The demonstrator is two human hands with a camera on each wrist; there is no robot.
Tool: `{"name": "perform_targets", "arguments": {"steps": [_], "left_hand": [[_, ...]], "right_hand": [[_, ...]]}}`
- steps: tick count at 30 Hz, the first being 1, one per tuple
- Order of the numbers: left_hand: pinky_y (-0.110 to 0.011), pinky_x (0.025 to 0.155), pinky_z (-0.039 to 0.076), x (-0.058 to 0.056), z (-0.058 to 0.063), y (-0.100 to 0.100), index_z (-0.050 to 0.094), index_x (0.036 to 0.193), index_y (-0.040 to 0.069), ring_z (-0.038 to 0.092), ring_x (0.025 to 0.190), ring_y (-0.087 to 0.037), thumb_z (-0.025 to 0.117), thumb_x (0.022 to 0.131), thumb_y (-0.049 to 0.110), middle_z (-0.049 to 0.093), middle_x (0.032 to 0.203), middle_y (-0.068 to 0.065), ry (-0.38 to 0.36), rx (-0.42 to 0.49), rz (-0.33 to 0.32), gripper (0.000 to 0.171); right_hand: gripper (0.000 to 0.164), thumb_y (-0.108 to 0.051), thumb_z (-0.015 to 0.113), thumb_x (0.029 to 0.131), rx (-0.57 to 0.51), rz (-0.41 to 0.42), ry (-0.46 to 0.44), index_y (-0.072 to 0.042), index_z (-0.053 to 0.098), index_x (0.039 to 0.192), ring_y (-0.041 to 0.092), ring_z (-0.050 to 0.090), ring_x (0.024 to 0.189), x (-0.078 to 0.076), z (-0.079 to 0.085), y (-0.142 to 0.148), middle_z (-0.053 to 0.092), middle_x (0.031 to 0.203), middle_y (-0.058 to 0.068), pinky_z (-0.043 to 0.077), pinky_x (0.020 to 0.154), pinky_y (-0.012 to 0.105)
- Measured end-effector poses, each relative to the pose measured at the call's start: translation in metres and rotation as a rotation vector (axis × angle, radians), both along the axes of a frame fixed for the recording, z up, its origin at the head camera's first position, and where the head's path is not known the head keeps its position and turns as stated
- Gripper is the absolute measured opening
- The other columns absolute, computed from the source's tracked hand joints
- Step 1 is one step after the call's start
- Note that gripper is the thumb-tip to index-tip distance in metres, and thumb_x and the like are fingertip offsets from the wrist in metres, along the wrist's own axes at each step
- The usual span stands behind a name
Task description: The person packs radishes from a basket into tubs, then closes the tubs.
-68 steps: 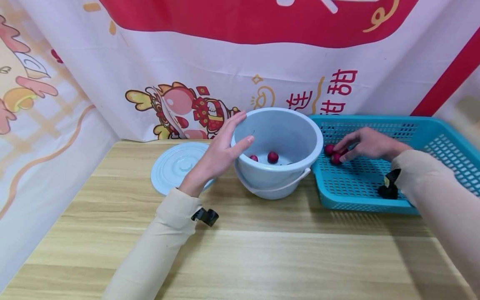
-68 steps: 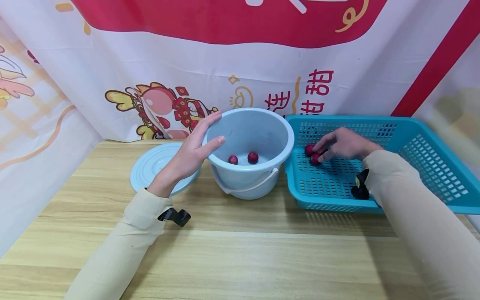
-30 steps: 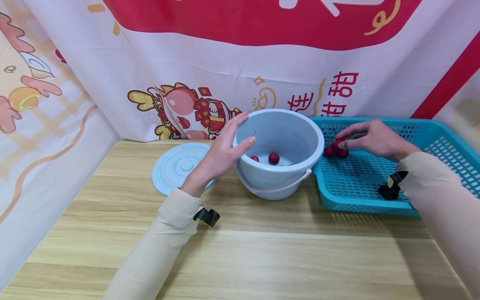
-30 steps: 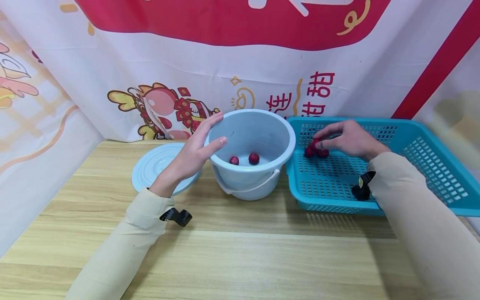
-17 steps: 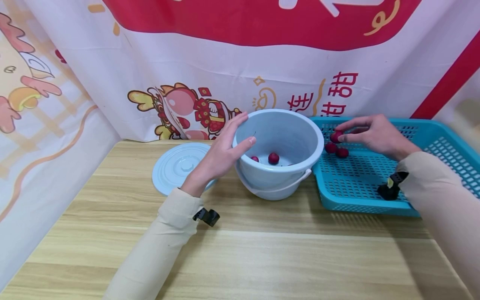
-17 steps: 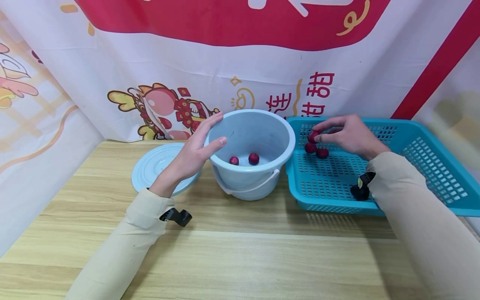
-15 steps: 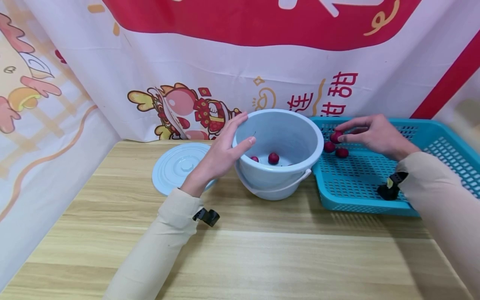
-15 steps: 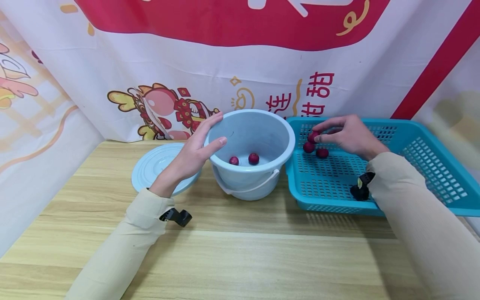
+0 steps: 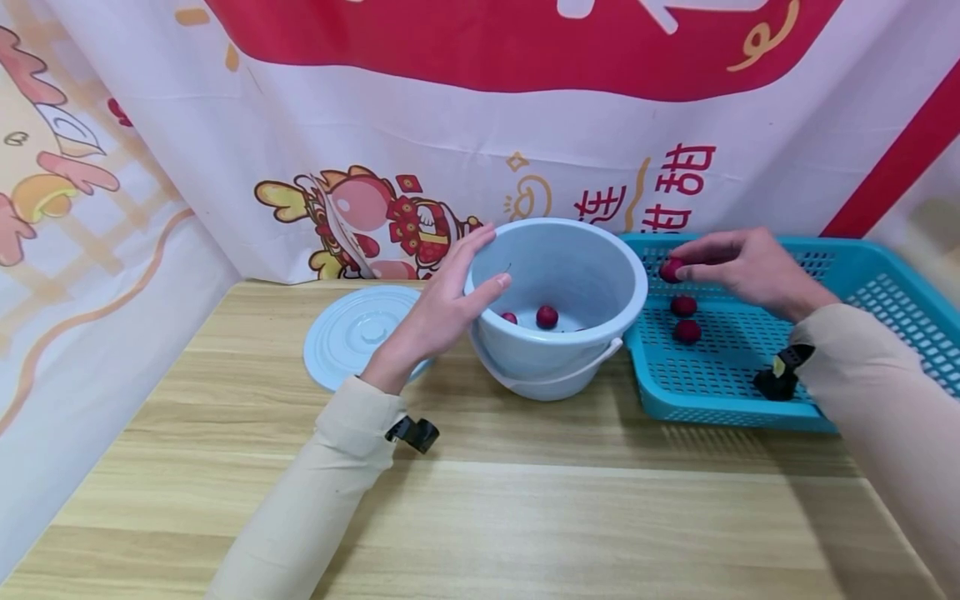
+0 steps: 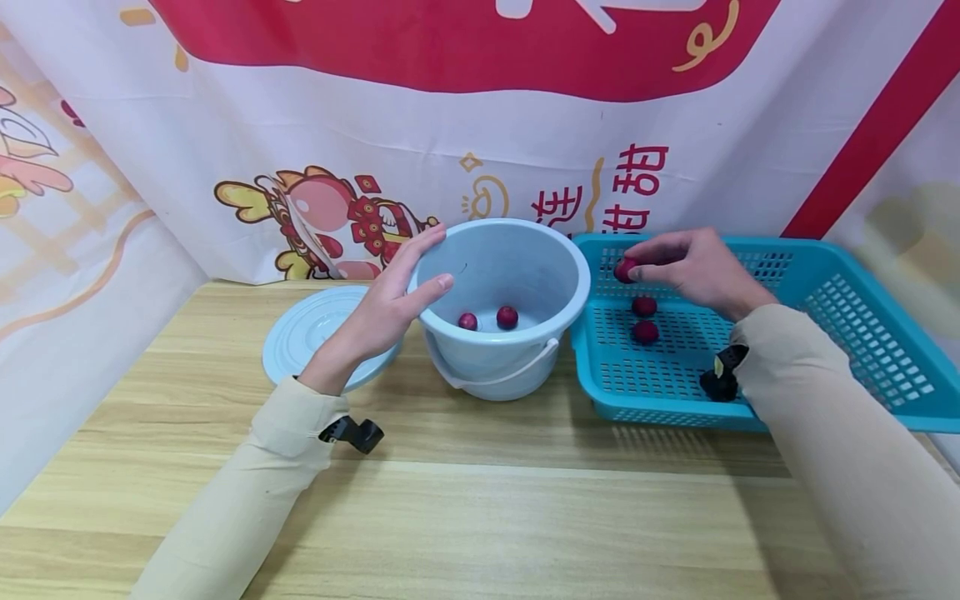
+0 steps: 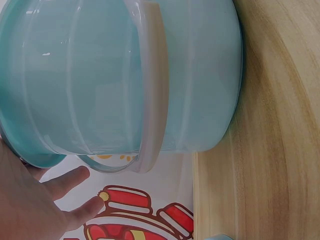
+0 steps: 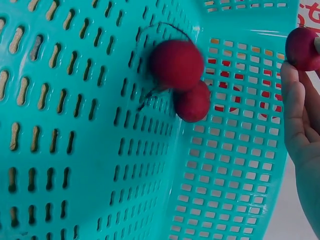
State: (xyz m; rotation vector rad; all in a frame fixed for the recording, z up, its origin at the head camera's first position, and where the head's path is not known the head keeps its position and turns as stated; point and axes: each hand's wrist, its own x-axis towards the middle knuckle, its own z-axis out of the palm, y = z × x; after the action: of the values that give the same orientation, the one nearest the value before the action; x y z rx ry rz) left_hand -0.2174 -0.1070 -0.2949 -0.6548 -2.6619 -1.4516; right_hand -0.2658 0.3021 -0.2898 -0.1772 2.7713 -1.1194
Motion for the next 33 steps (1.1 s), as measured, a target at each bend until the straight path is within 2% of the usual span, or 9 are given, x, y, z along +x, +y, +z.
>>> {"name": "perform_targets", "arguments": {"steps": [6, 15, 23, 28, 33], "left_hand": [[-0.065, 0.122, 0.04, 0.0, 0.0, 0.0, 0.028, 0.168, 0.026, 0.032, 0.159, -0.027, 0.057, 0.103, 0.051, 0.02, 0.177, 0.008, 0.001, 0.003, -0.001, 0.076], [-0.065, 0.123, 0.039, -0.001, -0.001, 0.0, 0.029, 0.168, 0.027, 0.031, 0.159, -0.026, 0.057, 0.102, 0.051, 0.02, 0.177, 0.008, 0.0, 0.003, 0.002, 0.076], [-0.064, 0.124, 0.039, -0.002, -0.002, 0.0, 0.029, 0.168, 0.027, 0.031, 0.16, -0.026, 0.057, 0.103, 0.051, 0.02, 0.177, 0.008, 0.005, -0.001, 0.001, 0.075], [-0.064, 0.124, 0.038, -0.002, -0.002, 0.0, 0.029, 0.168, 0.026, 0.031, 0.16, -0.026, 0.057, 0.103, 0.051, 0.02, 0.177, 0.008, 0.006, 0.0, -0.001, 0.075], [-0.064, 0.123, 0.04, -0.001, -0.001, 0.0, 0.029, 0.168, 0.026, 0.032, 0.159, -0.026, 0.057, 0.103, 0.05, 0.02, 0.177, 0.008, 0.008, 0.001, 0.0, 0.075]], "right_hand": [[0.07, -0.056, 0.076, 0.093, 0.003, -0.025, 0.05, -0.021, 0.059, 0.152, 0.035, 0.051, 0.136, 0.001, 0.003, -0.003, 0.061, 0.15, 0.016, 0.061, 0.091, 0.039], [0.064, -0.053, 0.078, 0.092, -0.078, -0.093, 0.176, -0.023, 0.064, 0.148, 0.015, 0.056, 0.12, 0.008, 0.015, -0.015, 0.066, 0.143, 0.007, 0.058, 0.076, 0.016], [0.066, -0.052, 0.08, 0.089, -0.147, -0.109, 0.279, -0.026, 0.064, 0.148, 0.008, 0.062, 0.114, 0.013, 0.026, -0.034, 0.066, 0.148, 0.004, 0.059, 0.076, 0.012], [0.063, -0.049, 0.082, 0.089, -0.22, -0.077, 0.309, -0.026, 0.066, 0.146, 0.005, 0.067, 0.112, 0.018, 0.034, -0.049, 0.069, 0.143, 0.0, 0.059, 0.08, 0.011], [0.062, -0.048, 0.084, 0.088, -0.249, -0.047, 0.328, -0.025, 0.068, 0.143, 0.006, 0.07, 0.109, 0.022, 0.041, -0.065, 0.072, 0.137, -0.002, 0.059, 0.083, 0.011]]}}
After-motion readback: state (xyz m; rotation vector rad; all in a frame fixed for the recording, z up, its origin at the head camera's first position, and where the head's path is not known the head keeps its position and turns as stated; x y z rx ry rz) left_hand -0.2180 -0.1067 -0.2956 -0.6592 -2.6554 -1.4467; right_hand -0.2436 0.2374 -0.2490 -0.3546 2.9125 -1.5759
